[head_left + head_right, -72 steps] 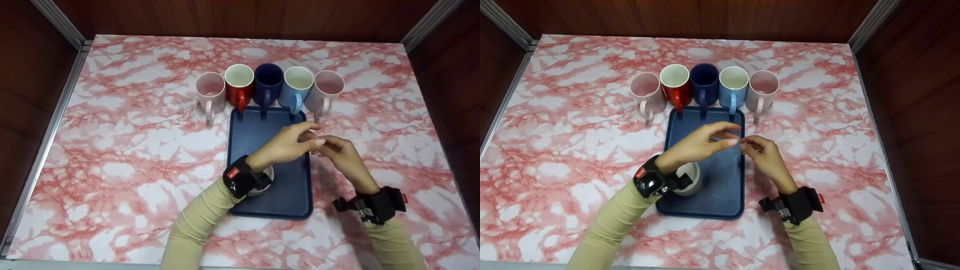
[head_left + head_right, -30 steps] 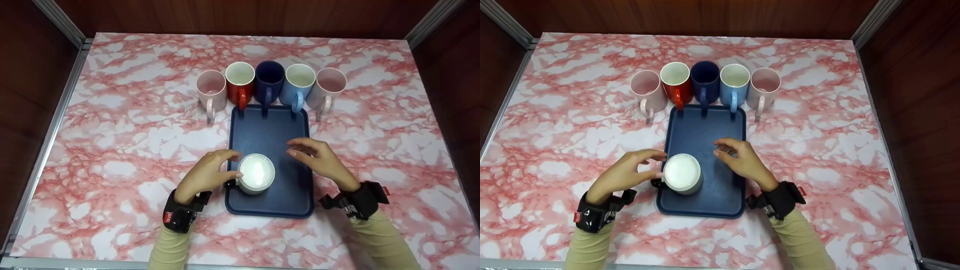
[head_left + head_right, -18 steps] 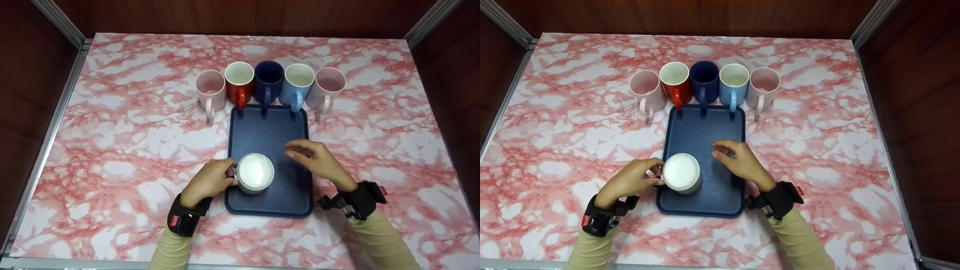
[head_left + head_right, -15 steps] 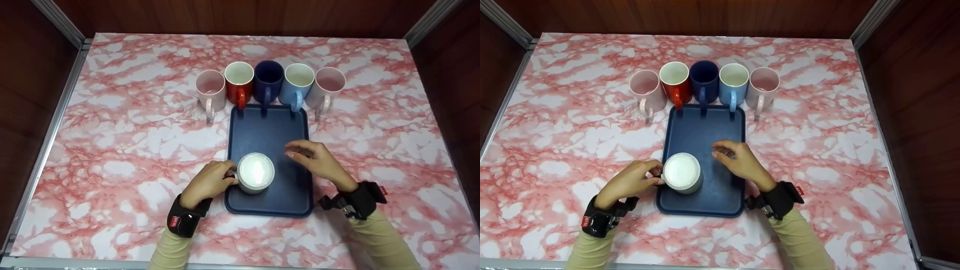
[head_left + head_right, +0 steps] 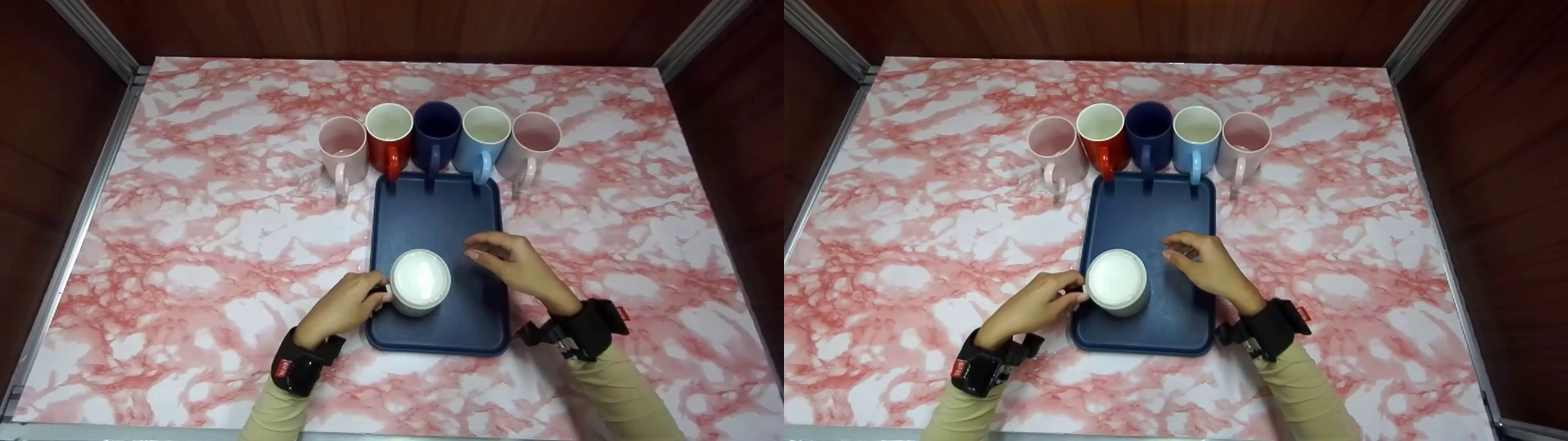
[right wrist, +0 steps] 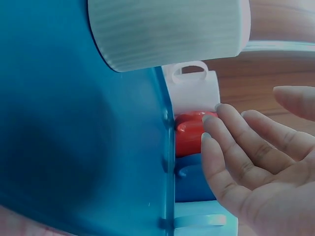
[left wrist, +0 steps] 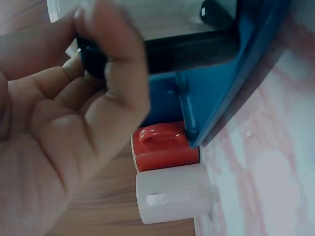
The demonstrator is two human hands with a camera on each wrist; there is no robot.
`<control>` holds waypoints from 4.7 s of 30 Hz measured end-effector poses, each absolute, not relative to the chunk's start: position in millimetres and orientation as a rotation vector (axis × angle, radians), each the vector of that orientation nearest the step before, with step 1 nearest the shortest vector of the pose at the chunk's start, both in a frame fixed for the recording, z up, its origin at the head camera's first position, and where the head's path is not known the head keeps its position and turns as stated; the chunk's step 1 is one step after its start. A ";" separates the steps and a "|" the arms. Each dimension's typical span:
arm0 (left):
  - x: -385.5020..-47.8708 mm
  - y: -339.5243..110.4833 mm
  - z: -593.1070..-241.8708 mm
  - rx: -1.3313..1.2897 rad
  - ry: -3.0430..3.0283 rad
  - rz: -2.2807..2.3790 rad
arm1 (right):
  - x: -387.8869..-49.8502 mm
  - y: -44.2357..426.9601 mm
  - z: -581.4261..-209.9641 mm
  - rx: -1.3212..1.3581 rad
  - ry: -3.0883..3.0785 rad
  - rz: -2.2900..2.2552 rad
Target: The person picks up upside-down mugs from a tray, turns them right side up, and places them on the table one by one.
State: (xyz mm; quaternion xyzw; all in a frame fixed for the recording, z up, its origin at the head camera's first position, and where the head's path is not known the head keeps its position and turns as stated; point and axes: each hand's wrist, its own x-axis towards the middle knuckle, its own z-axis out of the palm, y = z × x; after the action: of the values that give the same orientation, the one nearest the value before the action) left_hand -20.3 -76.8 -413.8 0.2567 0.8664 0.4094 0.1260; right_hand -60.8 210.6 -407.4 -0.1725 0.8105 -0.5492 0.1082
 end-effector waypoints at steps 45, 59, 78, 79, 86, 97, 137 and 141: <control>-12.5 -25.8 -432.8 -0.042 2.280 2.027 | -30.5 199.7 -408.9 -0.489 2.211 -1.516; -17.6 -7.3 -417.3 -0.223 1.732 2.412 | -15.3 178.6 -439.0 -0.403 1.891 -1.720; -10.4 12.5 -415.5 -0.157 1.376 2.601 | -4.8 155.6 -441.5 -0.040 1.436 -2.383; -10.4 12.9 -416.1 -0.153 1.366 2.602 | -4.3 155.2 -441.7 -0.032 1.451 -2.398; -11.2 13.6 -418.5 -0.082 1.392 2.576 | -2.1 155.1 -445.7 -0.102 1.577 -2.470; -15.2 10.8 -420.4 0.026 1.738 2.378 | -5.3 167.0 -442.0 -0.149 1.572 -2.544; -25.1 -16.6 -433.6 0.190 2.366 1.947 | -34.0 305.2 -463.1 0.072 2.026 -2.520; -25.2 -18.1 -437.0 0.210 2.383 1.940 | -30.6 300.6 -434.2 0.219 2.091 -2.463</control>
State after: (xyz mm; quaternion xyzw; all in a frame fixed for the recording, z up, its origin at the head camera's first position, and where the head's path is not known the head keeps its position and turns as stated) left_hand -25.2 -18.1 -437.0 0.0680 0.7734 0.6296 0.0308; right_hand -30.6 300.6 -434.2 0.0677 0.6451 -0.7596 -0.0484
